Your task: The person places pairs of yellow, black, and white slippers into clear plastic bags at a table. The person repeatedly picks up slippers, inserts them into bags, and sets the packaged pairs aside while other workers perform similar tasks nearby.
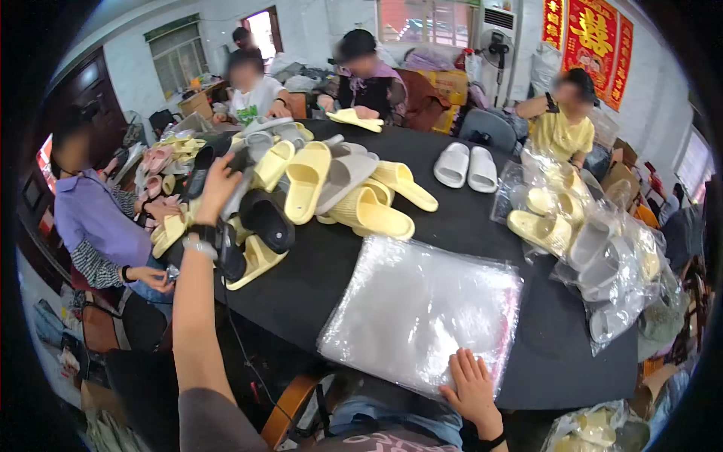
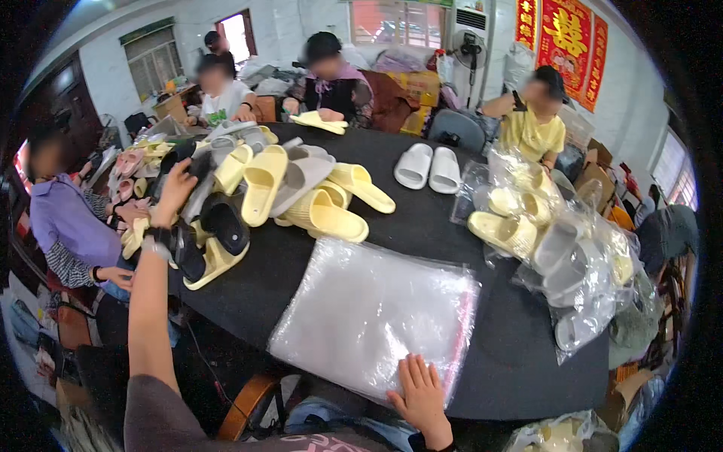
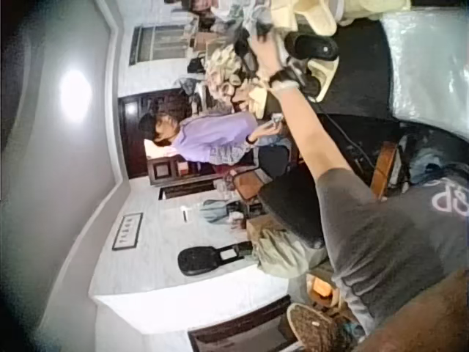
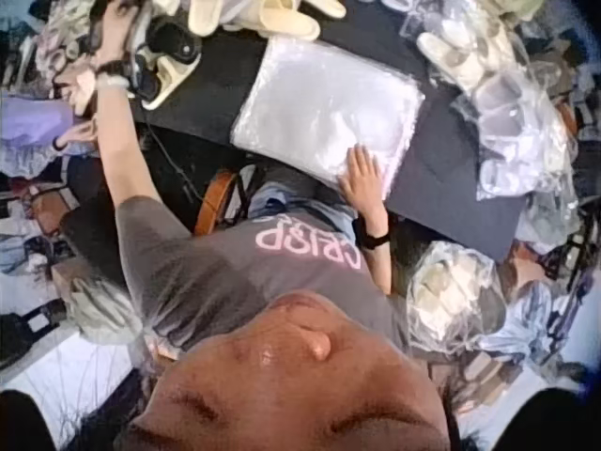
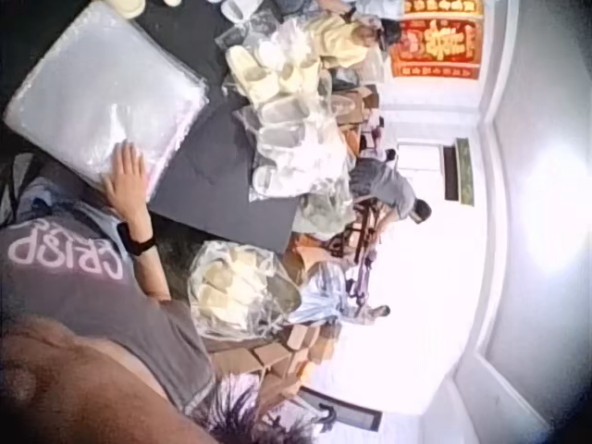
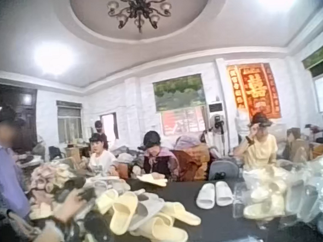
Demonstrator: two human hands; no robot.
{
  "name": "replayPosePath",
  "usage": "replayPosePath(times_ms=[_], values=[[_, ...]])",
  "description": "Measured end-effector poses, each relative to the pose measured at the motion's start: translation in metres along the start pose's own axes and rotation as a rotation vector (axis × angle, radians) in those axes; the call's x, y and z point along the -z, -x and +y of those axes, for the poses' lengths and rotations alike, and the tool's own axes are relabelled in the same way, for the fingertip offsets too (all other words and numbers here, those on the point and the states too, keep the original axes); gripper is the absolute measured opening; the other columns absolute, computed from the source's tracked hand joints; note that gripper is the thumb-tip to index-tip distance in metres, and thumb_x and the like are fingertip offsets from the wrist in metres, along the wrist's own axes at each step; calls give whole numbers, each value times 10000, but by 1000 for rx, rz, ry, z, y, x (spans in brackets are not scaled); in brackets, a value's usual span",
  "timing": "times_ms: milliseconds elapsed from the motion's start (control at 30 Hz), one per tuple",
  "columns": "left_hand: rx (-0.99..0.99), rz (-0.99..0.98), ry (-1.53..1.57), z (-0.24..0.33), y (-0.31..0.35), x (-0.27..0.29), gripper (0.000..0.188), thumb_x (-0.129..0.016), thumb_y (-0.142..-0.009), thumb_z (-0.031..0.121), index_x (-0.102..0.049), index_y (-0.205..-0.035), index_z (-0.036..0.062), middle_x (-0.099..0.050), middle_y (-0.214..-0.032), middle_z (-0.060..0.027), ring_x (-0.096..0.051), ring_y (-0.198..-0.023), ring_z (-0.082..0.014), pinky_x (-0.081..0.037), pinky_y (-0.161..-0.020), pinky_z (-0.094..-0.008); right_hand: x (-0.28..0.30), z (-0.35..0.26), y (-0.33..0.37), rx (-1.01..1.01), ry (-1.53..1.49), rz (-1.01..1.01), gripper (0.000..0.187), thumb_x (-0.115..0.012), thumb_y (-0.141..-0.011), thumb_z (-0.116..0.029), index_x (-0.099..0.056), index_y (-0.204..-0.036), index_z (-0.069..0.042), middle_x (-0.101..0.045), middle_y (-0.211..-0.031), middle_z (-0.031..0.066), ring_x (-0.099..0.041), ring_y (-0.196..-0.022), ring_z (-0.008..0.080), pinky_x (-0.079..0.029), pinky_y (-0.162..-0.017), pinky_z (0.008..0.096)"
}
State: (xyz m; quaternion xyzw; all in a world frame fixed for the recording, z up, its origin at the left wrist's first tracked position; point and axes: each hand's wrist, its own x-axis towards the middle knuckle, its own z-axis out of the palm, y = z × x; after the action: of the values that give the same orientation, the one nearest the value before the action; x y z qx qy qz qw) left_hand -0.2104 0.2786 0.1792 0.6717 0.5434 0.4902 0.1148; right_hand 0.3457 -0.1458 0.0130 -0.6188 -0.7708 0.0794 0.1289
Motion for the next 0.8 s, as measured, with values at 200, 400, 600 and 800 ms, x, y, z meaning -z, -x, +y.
replayPosePath(times_ms=[200, 400, 600, 800], values=[[-225, -615, -164, 141, 242, -126, 621, -632, -932, 259, -405, -1476, 64, -319, -1562, -205, -303, -1450, -351, -223, -1187, -465, 21, -12, -1, -45, -15, 22, 745, -643, -885, -460, -417, -1461, -45, -344, -1529, 238, -326, -1417, 400, -239, -1153, 547], [-288, -660, -516, 121, 330, -163, 650, -561, -946, 462, -405, -1493, 148, -286, -1560, -241, -278, -1449, -388, -206, -1172, -554, 28, -4, -5, -147, 60, 92, 742, -555, -905, -559, -437, -1469, -91, -308, -1549, 248, -275, -1428, 456, -186, -1141, 621], [-329, -603, -419, 105, 335, -180, 666, -581, -920, 487, -444, -1465, 130, -317, -1542, -246, -340, -1419, -375, -248, -1153, -558, 0, 13, 2, -207, 50, 121, 741, -515, -901, -619, -468, -1456, -132, -376, -1508, 260, -301, -1419, 463, -188, -1121, 656], [-465, -476, -616, 144, 331, -171, 636, -633, -890, 441, -507, -1422, 115, -390, -1499, -248, -361, -1390, -425, -228, -1147, -593, 1, 17, 0, -158, 94, 135, 724, -468, -929, -634, -459, -1459, -141, -389, -1511, 226, -337, -1409, 430, -249, -1116, 618]])
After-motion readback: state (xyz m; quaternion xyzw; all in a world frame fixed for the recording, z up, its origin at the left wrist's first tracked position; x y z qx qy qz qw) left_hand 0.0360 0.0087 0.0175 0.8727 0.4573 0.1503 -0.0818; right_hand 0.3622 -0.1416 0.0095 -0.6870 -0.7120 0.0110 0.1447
